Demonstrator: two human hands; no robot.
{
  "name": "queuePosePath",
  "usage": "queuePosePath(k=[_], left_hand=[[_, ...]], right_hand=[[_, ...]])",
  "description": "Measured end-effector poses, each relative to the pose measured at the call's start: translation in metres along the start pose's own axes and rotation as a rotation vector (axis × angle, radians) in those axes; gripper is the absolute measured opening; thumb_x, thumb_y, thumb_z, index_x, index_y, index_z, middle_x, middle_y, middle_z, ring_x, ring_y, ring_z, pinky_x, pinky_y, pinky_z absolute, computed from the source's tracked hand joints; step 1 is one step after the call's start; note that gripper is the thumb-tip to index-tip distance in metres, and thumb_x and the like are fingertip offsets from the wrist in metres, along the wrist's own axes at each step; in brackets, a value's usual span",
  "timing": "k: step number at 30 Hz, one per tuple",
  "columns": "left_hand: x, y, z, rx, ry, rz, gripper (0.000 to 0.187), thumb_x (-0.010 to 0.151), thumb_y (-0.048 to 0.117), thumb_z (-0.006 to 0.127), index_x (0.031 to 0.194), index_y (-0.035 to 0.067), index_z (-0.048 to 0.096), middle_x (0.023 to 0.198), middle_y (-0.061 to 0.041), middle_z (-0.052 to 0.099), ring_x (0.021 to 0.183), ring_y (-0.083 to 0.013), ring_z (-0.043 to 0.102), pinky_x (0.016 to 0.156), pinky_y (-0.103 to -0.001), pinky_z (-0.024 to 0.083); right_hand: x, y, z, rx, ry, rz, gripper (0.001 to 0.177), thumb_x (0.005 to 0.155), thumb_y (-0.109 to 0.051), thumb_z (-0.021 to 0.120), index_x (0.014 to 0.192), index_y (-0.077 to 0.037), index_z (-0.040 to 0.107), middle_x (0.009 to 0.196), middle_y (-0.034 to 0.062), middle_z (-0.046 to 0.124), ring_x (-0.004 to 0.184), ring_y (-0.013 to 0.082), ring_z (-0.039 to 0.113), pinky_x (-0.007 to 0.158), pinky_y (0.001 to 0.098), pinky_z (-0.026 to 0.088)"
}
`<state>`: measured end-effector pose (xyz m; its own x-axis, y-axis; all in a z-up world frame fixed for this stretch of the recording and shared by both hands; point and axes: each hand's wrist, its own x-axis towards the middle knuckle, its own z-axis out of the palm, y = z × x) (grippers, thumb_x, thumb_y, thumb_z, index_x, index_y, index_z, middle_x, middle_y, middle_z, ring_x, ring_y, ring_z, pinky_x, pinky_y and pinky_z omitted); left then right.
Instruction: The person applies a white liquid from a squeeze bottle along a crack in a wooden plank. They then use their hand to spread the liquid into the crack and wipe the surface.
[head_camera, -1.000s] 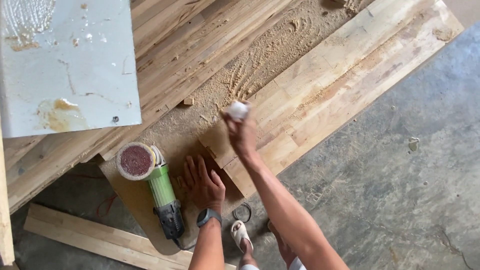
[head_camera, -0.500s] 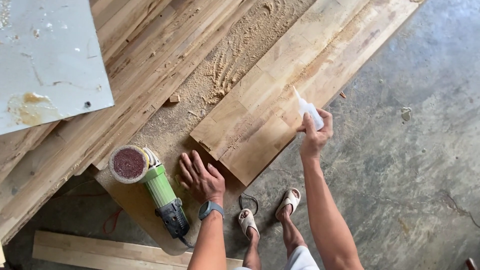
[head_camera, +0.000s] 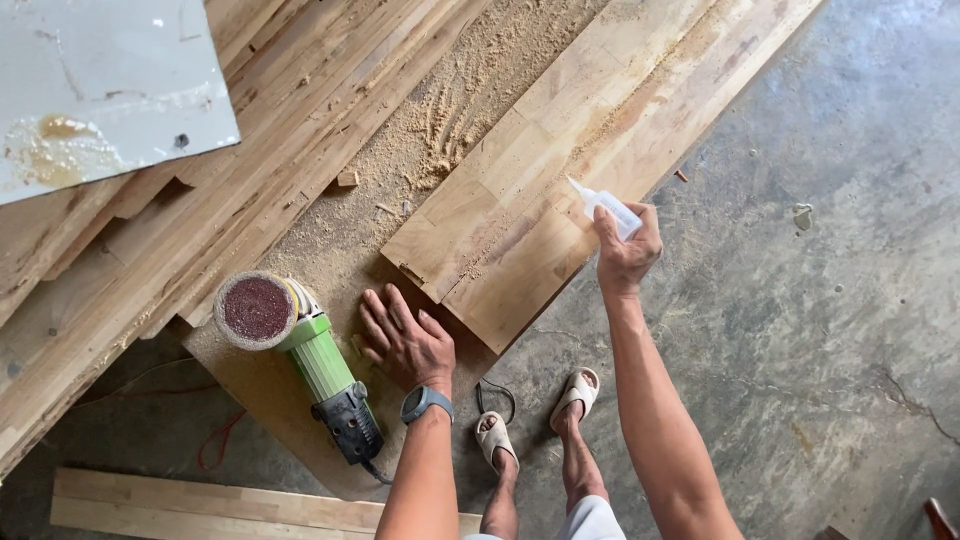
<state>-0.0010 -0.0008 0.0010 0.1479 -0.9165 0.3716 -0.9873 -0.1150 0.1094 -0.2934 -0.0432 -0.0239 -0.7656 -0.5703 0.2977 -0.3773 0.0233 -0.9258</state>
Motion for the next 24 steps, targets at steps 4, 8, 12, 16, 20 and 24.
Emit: queuePosePath(k=[4,8,12,16,20,24], left_hand=[[0.000,0.000,-0.001,-0.002,-0.024,-0.016,0.055,0.096,0.030,0.044,0.146,0.010,0.054,0.151,-0.021,0.050,0.141,-0.0379,0.044,0.106,-0.058,0.035],[0.000,0.001,-0.004,-0.007,-0.047,-0.018,0.057,0.094,0.030,0.046,0.147,0.010,0.053,0.151,-0.021,0.049,0.142,-0.0384,0.044,0.106,-0.059,0.035],[0.001,0.001,-0.005,-0.011,-0.064,-0.019,0.057,0.094,0.029,0.047,0.147,0.009,0.052,0.151,-0.022,0.049,0.141,-0.0393,0.043,0.105,-0.059,0.036],[0.000,0.000,-0.002,-0.005,-0.069,-0.017,0.058,0.094,0.030,0.045,0.148,0.010,0.052,0.152,-0.021,0.048,0.142,-0.0388,0.042,0.106,-0.059,0.035],[0.001,0.001,-0.003,-0.006,-0.073,-0.019,0.058,0.094,0.029,0.046,0.148,0.010,0.052,0.152,-0.021,0.048,0.142,-0.0388,0.042,0.106,-0.060,0.035],[-0.001,0.000,-0.001,-0.010,-0.077,-0.025,0.058,0.093,0.030,0.046,0.148,0.010,0.052,0.152,-0.021,0.047,0.143,-0.0385,0.041,0.107,-0.061,0.034]], right_hand=[[0.000,-0.009,0.001,-0.020,-0.036,-0.001,0.032,0.087,-0.029,0.092,0.094,-0.006,0.072,0.071,0.0100,0.065,0.064,0.0143,0.062,0.057,0.0274,0.048],[0.000,-0.010,0.000,-0.042,-0.052,0.008,0.030,0.089,-0.029,0.091,0.094,-0.006,0.071,0.072,0.0090,0.066,0.066,0.0151,0.062,0.059,0.0282,0.048],[0.000,-0.015,0.002,-0.083,-0.068,0.001,0.029,0.089,-0.029,0.090,0.093,-0.007,0.071,0.071,0.0094,0.064,0.067,0.0147,0.061,0.058,0.0301,0.047],[0.001,-0.010,0.001,-0.092,-0.069,0.021,0.030,0.088,-0.031,0.091,0.092,-0.009,0.071,0.070,0.0090,0.064,0.066,0.0155,0.062,0.059,0.0297,0.047],[0.002,-0.012,0.000,-0.097,-0.088,0.029,0.029,0.088,-0.031,0.091,0.092,-0.010,0.071,0.069,0.0083,0.065,0.065,0.0148,0.062,0.059,0.0291,0.047],[0.001,-0.014,-0.002,-0.107,-0.105,0.037,0.029,0.088,-0.031,0.091,0.091,-0.011,0.071,0.068,0.0082,0.066,0.065,0.0146,0.064,0.059,0.0286,0.048]])
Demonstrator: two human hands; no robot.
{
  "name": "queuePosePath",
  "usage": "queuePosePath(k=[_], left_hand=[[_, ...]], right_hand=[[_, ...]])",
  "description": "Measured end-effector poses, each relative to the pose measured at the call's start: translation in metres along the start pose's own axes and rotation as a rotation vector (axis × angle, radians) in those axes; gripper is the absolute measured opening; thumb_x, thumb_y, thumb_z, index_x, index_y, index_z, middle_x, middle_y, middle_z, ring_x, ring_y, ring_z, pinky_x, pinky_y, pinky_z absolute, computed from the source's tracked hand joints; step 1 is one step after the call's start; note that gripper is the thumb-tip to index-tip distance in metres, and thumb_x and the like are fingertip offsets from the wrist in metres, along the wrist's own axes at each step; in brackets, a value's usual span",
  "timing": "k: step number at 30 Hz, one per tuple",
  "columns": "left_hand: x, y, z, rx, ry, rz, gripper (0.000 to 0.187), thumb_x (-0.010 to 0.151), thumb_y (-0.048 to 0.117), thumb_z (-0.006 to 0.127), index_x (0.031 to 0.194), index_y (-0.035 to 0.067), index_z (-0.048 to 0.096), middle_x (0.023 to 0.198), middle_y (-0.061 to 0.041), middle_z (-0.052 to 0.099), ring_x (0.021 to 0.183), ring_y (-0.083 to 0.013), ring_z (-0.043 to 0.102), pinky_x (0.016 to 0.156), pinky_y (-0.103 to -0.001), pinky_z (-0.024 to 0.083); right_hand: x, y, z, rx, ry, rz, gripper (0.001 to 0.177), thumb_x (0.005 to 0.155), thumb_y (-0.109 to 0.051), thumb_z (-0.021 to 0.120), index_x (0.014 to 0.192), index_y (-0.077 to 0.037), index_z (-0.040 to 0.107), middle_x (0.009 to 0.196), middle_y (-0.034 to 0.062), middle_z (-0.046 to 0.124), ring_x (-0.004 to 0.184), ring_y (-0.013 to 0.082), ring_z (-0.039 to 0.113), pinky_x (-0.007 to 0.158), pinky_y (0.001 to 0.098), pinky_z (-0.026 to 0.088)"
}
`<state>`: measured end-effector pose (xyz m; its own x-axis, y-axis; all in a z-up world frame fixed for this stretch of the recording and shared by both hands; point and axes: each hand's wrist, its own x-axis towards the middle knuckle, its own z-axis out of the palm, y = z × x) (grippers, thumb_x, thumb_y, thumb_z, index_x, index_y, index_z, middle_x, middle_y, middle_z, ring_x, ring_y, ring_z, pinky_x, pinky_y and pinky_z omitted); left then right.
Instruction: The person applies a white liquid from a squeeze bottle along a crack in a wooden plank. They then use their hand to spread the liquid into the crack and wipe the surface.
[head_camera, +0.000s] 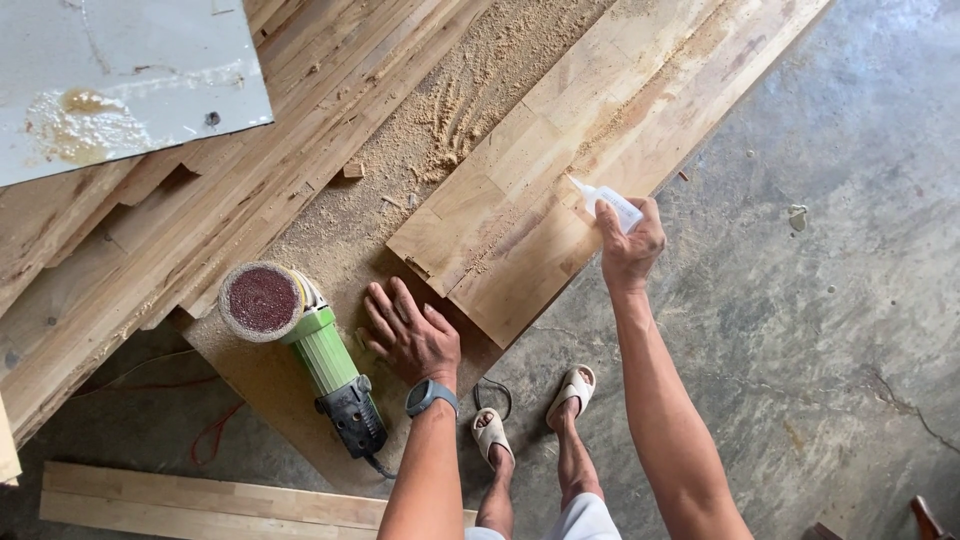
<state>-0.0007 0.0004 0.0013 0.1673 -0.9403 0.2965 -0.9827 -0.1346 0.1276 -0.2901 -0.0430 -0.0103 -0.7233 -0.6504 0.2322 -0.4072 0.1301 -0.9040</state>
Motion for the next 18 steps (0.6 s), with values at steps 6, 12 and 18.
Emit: queuePosePath(k=[6,12,18], left_hand=[[-0.001,-0.001,0.003,0.004,-0.015,-0.003,0.060,0.092,0.030,0.048,0.149,0.011,0.051,0.153,-0.021,0.046,0.143,-0.0383,0.040,0.109,-0.061,0.032],[0.000,-0.001,0.000,0.003,-0.022,-0.004,0.060,0.092,0.030,0.049,0.149,0.010,0.051,0.153,-0.021,0.047,0.143,-0.0385,0.041,0.108,-0.061,0.033],[-0.001,-0.001,0.003,0.008,-0.006,0.000,0.059,0.093,0.029,0.047,0.148,0.010,0.051,0.153,-0.021,0.047,0.143,-0.0383,0.041,0.108,-0.060,0.033]], right_hand=[[-0.004,-0.008,0.000,-0.012,-0.007,0.009,0.027,0.087,-0.030,0.091,0.090,-0.012,0.071,0.065,0.0065,0.067,0.064,0.0148,0.065,0.061,0.0279,0.050],[-0.010,-0.007,0.000,-0.020,-0.013,-0.004,0.028,0.087,-0.030,0.091,0.092,-0.011,0.071,0.066,0.0113,0.066,0.066,0.0162,0.064,0.060,0.0306,0.048],[-0.013,-0.009,0.000,-0.035,-0.020,0.000,0.028,0.086,-0.030,0.090,0.091,-0.010,0.071,0.068,0.0134,0.065,0.066,0.0193,0.064,0.061,0.0322,0.049]])
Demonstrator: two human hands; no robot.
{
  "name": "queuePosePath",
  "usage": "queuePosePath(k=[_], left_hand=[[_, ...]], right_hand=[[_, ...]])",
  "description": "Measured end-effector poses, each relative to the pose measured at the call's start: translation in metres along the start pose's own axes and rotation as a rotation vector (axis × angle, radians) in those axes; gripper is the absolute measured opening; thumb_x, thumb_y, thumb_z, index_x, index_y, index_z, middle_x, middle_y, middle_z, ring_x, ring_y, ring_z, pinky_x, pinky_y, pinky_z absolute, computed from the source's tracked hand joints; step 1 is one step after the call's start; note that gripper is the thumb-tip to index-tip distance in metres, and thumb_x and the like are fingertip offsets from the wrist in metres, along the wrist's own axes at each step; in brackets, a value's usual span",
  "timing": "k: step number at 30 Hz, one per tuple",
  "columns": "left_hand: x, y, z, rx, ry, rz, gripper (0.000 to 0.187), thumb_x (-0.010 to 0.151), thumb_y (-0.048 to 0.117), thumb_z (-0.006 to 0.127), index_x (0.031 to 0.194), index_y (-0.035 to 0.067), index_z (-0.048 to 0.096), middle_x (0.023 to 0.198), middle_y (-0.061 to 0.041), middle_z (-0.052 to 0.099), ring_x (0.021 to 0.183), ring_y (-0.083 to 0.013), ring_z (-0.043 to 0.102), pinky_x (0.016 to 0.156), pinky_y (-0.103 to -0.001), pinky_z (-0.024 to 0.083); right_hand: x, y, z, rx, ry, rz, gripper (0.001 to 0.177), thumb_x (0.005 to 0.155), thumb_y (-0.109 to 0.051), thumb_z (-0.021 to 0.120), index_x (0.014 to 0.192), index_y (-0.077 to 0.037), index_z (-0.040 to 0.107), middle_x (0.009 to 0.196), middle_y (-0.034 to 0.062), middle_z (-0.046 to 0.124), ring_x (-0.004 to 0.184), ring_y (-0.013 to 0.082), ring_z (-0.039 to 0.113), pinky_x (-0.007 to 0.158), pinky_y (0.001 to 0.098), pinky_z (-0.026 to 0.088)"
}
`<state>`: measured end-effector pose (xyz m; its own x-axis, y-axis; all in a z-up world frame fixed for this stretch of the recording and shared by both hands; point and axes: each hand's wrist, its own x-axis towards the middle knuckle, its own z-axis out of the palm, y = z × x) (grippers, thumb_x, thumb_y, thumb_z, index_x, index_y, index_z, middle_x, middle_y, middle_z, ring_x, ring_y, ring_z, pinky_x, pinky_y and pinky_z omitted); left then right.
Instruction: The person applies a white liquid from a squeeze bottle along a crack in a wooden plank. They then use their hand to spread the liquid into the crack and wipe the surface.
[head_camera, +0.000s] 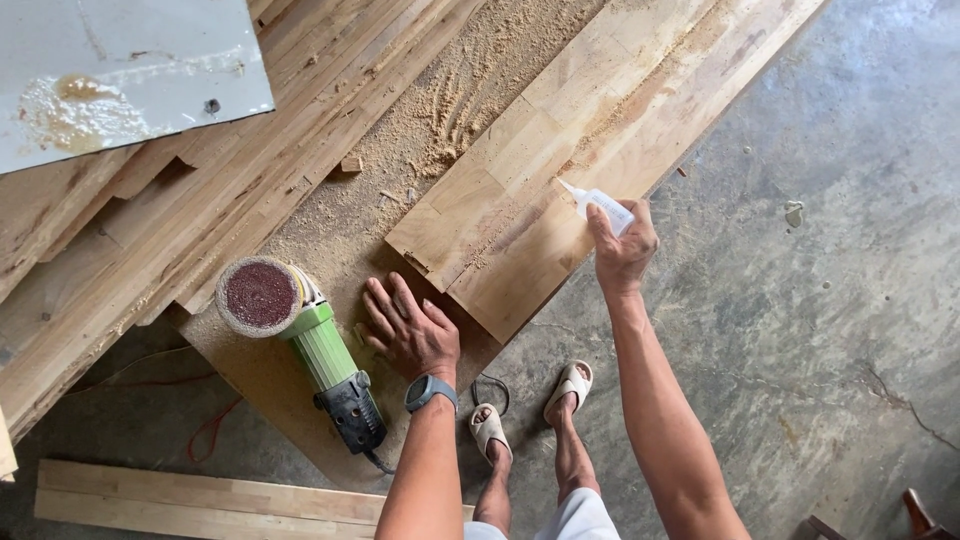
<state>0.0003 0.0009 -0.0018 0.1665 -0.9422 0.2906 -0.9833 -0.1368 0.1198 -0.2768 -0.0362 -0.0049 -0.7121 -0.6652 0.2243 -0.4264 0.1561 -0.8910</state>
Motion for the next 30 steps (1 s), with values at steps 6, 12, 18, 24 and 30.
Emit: queuePosePath(k=[6,12,18,24,30], left_hand=[[0.000,0.000,0.000,-0.010,-0.003,-0.008,0.060,0.093,0.030,0.047,0.149,0.010,0.051,0.154,-0.021,0.046,0.144,-0.0384,0.040,0.109,-0.061,0.033],[0.001,0.001,-0.003,-0.017,-0.003,-0.003,0.060,0.093,0.029,0.046,0.149,0.009,0.050,0.153,-0.022,0.046,0.143,-0.0395,0.040,0.108,-0.060,0.033],[0.001,0.002,-0.005,-0.011,-0.020,-0.004,0.060,0.092,0.029,0.049,0.149,0.009,0.050,0.153,-0.022,0.046,0.143,-0.0395,0.041,0.108,-0.061,0.034],[0.000,0.000,-0.002,-0.016,-0.011,0.000,0.059,0.093,0.030,0.047,0.148,0.009,0.051,0.153,-0.022,0.046,0.143,-0.0398,0.040,0.108,-0.061,0.033],[0.001,0.000,-0.003,-0.014,-0.003,0.005,0.057,0.095,0.030,0.044,0.148,0.009,0.051,0.152,-0.022,0.047,0.143,-0.0397,0.041,0.107,-0.061,0.034]], right_hand=[[-0.003,-0.002,0.000,-0.015,-0.024,0.016,0.029,0.086,-0.033,0.090,0.092,-0.012,0.071,0.069,0.0123,0.065,0.067,0.0186,0.064,0.061,0.0315,0.049],[-0.009,-0.007,-0.001,0.013,-0.022,0.007,0.028,0.086,-0.030,0.091,0.091,-0.011,0.071,0.069,0.0131,0.067,0.066,0.0193,0.066,0.060,0.0312,0.050],[-0.012,-0.009,-0.002,0.003,-0.041,0.005,0.028,0.086,-0.031,0.091,0.091,-0.012,0.071,0.069,0.0124,0.066,0.066,0.0181,0.065,0.060,0.0308,0.049],[-0.015,-0.012,-0.002,0.009,-0.054,0.011,0.028,0.086,-0.030,0.090,0.091,-0.011,0.070,0.068,0.0127,0.067,0.065,0.0189,0.065,0.060,0.0311,0.049],[-0.012,-0.009,0.000,0.025,-0.039,0.021,0.031,0.087,-0.035,0.090,0.091,-0.012,0.070,0.069,0.0122,0.068,0.066,0.0186,0.066,0.060,0.0317,0.050]])
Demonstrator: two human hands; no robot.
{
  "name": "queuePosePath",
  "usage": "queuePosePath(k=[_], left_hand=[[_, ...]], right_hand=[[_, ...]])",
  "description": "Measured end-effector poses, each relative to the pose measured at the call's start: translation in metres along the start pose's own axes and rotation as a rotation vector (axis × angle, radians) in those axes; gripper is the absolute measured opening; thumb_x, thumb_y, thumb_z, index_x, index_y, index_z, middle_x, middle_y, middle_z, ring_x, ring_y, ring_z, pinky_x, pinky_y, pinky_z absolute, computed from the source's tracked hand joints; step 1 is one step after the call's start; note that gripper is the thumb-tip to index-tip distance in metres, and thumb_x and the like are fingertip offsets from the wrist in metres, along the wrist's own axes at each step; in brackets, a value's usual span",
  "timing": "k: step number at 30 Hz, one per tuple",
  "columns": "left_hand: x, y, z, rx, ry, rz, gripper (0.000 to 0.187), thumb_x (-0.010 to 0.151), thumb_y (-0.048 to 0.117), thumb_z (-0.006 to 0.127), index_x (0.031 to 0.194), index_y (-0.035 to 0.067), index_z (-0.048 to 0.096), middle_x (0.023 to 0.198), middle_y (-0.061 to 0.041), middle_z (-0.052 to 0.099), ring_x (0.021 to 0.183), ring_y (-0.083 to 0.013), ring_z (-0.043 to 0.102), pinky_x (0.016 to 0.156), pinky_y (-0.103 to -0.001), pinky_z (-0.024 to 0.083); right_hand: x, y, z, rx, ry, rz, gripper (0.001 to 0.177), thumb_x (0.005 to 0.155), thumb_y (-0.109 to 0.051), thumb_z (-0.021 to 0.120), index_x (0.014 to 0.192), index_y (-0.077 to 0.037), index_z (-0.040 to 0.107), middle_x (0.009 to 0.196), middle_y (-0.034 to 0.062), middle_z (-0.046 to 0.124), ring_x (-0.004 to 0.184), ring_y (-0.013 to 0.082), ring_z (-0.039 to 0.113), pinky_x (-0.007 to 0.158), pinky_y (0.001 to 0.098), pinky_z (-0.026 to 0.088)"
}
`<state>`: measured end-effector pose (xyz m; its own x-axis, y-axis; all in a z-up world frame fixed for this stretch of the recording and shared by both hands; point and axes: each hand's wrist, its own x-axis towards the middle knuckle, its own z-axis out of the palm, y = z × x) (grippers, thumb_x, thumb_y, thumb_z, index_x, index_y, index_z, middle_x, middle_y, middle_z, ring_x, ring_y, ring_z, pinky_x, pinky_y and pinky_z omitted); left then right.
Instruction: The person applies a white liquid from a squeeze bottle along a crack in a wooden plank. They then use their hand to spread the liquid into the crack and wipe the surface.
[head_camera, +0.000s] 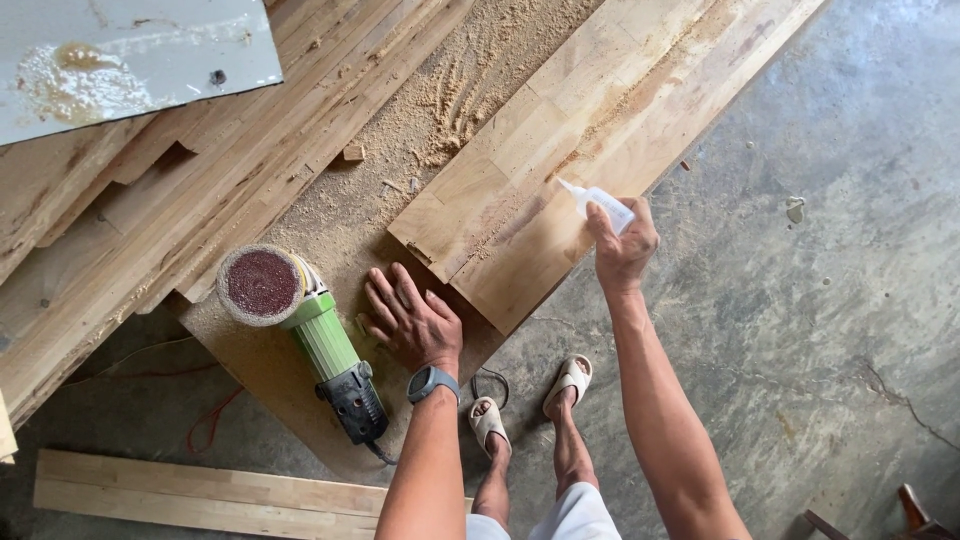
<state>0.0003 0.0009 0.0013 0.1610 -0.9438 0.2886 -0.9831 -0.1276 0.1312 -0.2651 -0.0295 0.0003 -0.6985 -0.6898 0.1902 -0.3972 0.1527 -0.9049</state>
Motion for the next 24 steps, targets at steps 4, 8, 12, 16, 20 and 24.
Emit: queuePosePath(k=[4,8,12,16,20,24], left_hand=[[-0.001,0.000,0.000,-0.004,-0.009,-0.002,0.058,0.095,0.029,0.044,0.149,0.009,0.050,0.153,-0.022,0.045,0.143,-0.0400,0.040,0.107,-0.061,0.033],[0.000,0.000,0.001,0.002,-0.004,-0.005,0.059,0.093,0.029,0.046,0.149,0.009,0.051,0.153,-0.022,0.046,0.143,-0.0396,0.040,0.107,-0.061,0.033],[-0.001,0.000,0.003,0.005,-0.005,-0.007,0.060,0.093,0.030,0.047,0.149,0.010,0.051,0.153,-0.022,0.046,0.144,-0.0396,0.040,0.107,-0.062,0.033],[-0.001,0.000,0.002,-0.010,-0.002,-0.003,0.061,0.091,0.029,0.050,0.148,0.009,0.051,0.153,-0.022,0.046,0.143,-0.0397,0.040,0.108,-0.061,0.032],[-0.001,-0.001,0.004,0.002,0.014,0.001,0.058,0.094,0.030,0.045,0.149,0.009,0.051,0.153,-0.022,0.046,0.143,-0.0391,0.041,0.108,-0.061,0.032],[-0.001,0.000,0.004,0.003,0.023,0.004,0.059,0.092,0.030,0.047,0.148,0.009,0.052,0.152,-0.022,0.047,0.143,-0.0392,0.042,0.107,-0.061,0.033]], right_hand=[[0.009,0.006,0.002,0.034,0.026,-0.022,0.028,0.087,-0.030,0.090,0.091,-0.010,0.070,0.068,0.0135,0.067,0.065,0.0180,0.065,0.059,0.0302,0.050],[0.018,0.015,0.002,0.072,0.032,-0.019,0.027,0.088,-0.027,0.089,0.090,-0.009,0.070,0.067,0.0117,0.068,0.064,0.0163,0.067,0.059,0.0275,0.052],[0.022,-0.001,0.004,0.161,0.043,0.003,0.025,0.089,-0.022,0.088,0.091,-0.006,0.068,0.069,0.0109,0.070,0.062,0.0157,0.069,0.060,0.0266,0.055],[0.031,0.003,0.003,0.121,0.078,-0.003,0.025,0.088,-0.023,0.089,0.087,-0.009,0.069,0.063,0.0072,0.068,0.061,0.0114,0.065,0.058,0.0236,0.051],[0.038,0.011,0.003,0.117,0.111,-0.006,0.025,0.087,-0.023,0.090,0.086,-0.009,0.069,0.062,0.0074,0.068,0.060,0.0112,0.066,0.058,0.0224,0.051],[0.045,0.015,0.005,0.135,0.126,0.006,0.028,0.088,-0.026,0.091,0.086,-0.008,0.069,0.063,0.0097,0.068,0.060,0.0135,0.067,0.058,0.0240,0.053]])
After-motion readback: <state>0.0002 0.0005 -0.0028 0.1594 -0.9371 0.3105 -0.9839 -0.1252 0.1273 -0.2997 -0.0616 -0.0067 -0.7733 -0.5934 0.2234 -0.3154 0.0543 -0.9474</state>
